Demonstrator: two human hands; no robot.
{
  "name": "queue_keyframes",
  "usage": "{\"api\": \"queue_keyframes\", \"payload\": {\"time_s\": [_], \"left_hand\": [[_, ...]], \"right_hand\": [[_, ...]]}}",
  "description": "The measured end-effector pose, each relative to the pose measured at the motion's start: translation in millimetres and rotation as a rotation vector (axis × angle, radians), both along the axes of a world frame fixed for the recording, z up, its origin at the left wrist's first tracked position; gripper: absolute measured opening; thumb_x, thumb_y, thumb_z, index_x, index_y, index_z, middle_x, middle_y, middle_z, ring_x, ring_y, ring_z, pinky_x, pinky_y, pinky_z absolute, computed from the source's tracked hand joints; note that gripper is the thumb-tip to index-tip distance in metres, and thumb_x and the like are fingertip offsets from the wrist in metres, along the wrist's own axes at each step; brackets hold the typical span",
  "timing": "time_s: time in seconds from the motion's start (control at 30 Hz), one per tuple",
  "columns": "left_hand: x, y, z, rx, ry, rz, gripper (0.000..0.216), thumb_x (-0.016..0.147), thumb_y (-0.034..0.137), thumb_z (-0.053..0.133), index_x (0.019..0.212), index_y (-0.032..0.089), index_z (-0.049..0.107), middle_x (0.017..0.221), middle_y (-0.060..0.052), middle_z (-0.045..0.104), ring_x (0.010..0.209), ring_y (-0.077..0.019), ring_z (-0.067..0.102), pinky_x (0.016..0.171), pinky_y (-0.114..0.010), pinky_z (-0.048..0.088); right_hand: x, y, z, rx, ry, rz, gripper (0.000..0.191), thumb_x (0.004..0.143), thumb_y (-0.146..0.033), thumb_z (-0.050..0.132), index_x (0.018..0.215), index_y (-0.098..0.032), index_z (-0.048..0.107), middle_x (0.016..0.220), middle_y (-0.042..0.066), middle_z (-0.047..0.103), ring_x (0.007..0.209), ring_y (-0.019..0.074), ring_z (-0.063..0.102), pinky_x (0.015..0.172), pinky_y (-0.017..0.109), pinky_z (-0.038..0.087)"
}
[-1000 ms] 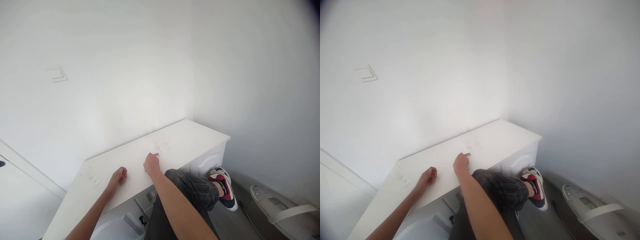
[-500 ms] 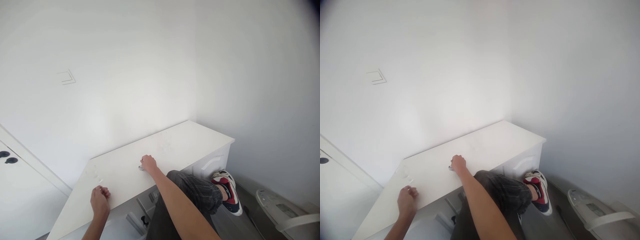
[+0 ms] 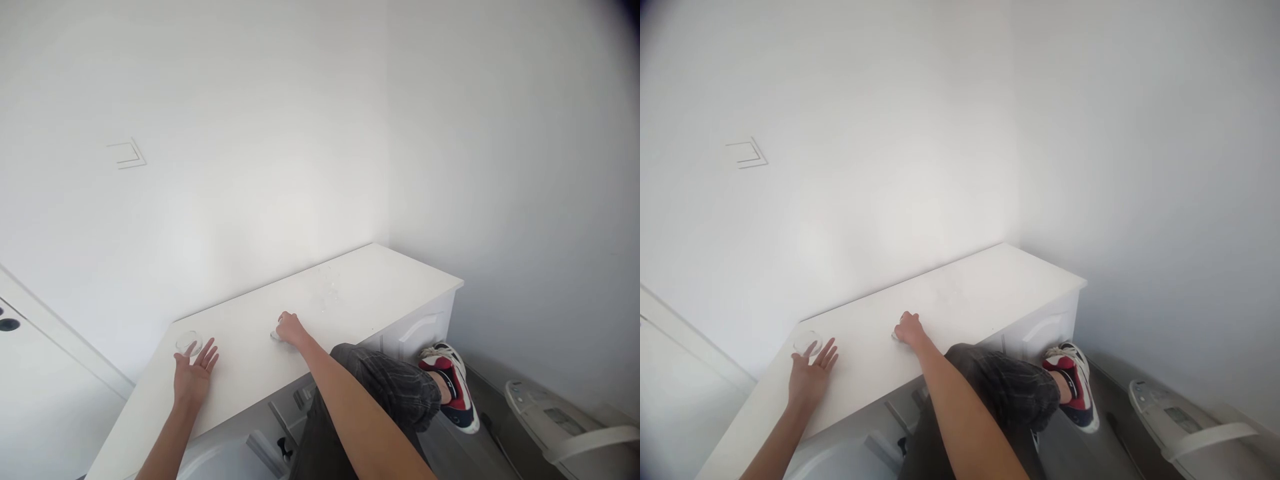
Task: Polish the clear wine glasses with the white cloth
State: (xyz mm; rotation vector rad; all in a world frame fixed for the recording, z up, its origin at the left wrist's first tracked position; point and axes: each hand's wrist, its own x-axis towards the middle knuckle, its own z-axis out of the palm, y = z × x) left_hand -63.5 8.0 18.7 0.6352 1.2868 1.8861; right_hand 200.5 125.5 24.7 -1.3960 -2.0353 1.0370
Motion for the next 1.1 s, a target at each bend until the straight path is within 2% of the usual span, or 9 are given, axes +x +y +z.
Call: {"api": "queue_keyframes", "payload": {"time_s": [0.13, 0.3, 0.4, 0.5, 0.67, 0.77, 0.87, 0.97, 1.1], "left_hand": [[22.1, 9.4, -10.3, 0.024, 0.171, -0.094, 0.046, 0.082, 0.062, 0.062, 0.115, 0.03, 0.054, 0.119, -0.01, 0.07, 0.106, -0.0266, 0.068, 0.09, -0.044, 0.054], [66.2, 6.1, -3.5, -0.064, 0.504, -0.318, 0.063, 0.071, 0.054, 0.079, 0.12, 0.028, 0.049, 0.121, -0.013, 0.069, 0.093, -0.0272, 0.073, 0.08, -0.043, 0.057], [75.8, 3.2, 3.0, -0.093, 0.584, -0.364, 0.064, 0.074, 0.057, 0.075, 0.125, 0.028, 0.049, 0.122, -0.015, 0.068, 0.092, -0.0273, 0.073, 0.078, -0.041, 0.057], [76.0, 5.4, 3.4, -0.129, 0.641, -0.357, 0.067, 0.08, 0.057, 0.068, 0.137, 0.029, 0.045, 0.127, -0.016, 0.066, 0.093, -0.028, 0.073, 0.076, -0.04, 0.057], [76.7, 17.7, -5.8, -0.194, 0.672, -0.285, 0.065, 0.083, 0.06, 0.062, 0.133, 0.021, 0.049, 0.121, -0.018, 0.069, 0.088, -0.0291, 0.073, 0.066, -0.035, 0.055], [76.6, 19.6, -10.2, -0.172, 0.674, -0.253, 0.065, 0.082, 0.06, 0.063, 0.133, 0.021, 0.05, 0.114, -0.016, 0.072, 0.086, -0.0283, 0.074, 0.064, -0.033, 0.054], [76.0, 16.4, -12.4, -0.132, 0.674, -0.239, 0.069, 0.081, 0.06, 0.064, 0.135, 0.019, 0.05, 0.097, -0.011, 0.075, 0.082, -0.0278, 0.074, 0.065, -0.033, 0.053], [76.6, 13.7, -13.1, -0.117, 0.714, -0.313, 0.069, 0.079, 0.06, 0.067, 0.132, 0.018, 0.054, 0.083, -0.007, 0.075, 0.073, -0.0259, 0.073, 0.062, -0.032, 0.052], [77.2, 14.7, -13.8, -0.095, 0.745, -0.369, 0.064, 0.08, 0.057, 0.066, 0.131, 0.02, 0.054, 0.085, -0.007, 0.073, 0.068, -0.0228, 0.07, 0.059, -0.03, 0.05]], "right_hand": [[0.1, 3.0, 0.6, -0.038, 0.106, -0.08, 0.038, 0.073, -0.017, 0.062, 0.11, -0.017, 0.061, 0.114, 0.014, 0.063, 0.09, 0.0206, 0.065, 0.064, 0.025, 0.048], [1.2, -2.6, 12.5, 0.054, 0.25, -0.075, 0.015, 0.076, -0.019, 0.058, 0.089, -0.02, 0.064, 0.089, 0.004, 0.065, 0.08, 0.0161, 0.06, 0.062, 0.022, 0.043], [1.7, -8.2, 16.2, 0.188, 0.308, -0.065, 0.004, 0.077, -0.02, 0.055, 0.078, -0.021, 0.058, 0.074, -0.001, 0.056, 0.069, 0.0124, 0.05, 0.057, 0.02, 0.036], [0.1, -13.0, 14.7, 0.225, 0.308, 0.039, 0.004, 0.077, -0.021, 0.055, 0.074, -0.021, 0.053, 0.067, -0.004, 0.049, 0.062, 0.0104, 0.04, 0.054, 0.019, 0.03], [-5.3, -17.2, 10.2, 0.284, 0.262, 0.126, 0.008, 0.074, -0.019, 0.058, 0.072, -0.021, 0.05, 0.067, -0.004, 0.05, 0.063, 0.0106, 0.042, 0.056, 0.019, 0.031], [-7.2, -19.6, 10.4, 0.239, 0.279, 0.149, 0.01, 0.074, -0.02, 0.06, 0.078, -0.021, 0.051, 0.071, -0.003, 0.053, 0.064, 0.0112, 0.046, 0.057, 0.019, 0.033], [-6.9, -24.5, 11.6, 0.13, 0.341, 0.303, 0.024, 0.075, -0.022, 0.062, 0.095, -0.024, 0.049, 0.08, -0.004, 0.055, 0.065, 0.0111, 0.049, 0.057, 0.019, 0.036], [-4.7, -30.1, 12.0, 0.033, 0.316, 0.43, 0.036, 0.077, -0.02, 0.061, 0.107, -0.026, 0.043, 0.079, -0.005, 0.054, 0.062, 0.0105, 0.047, 0.057, 0.019, 0.037], [-3.9, -34.4, 14.3, -0.046, 0.349, 0.472, 0.041, 0.082, -0.025, 0.061, 0.116, -0.027, 0.039, 0.08, -0.005, 0.056, 0.062, 0.0108, 0.05, 0.057, 0.019, 0.04]]}}
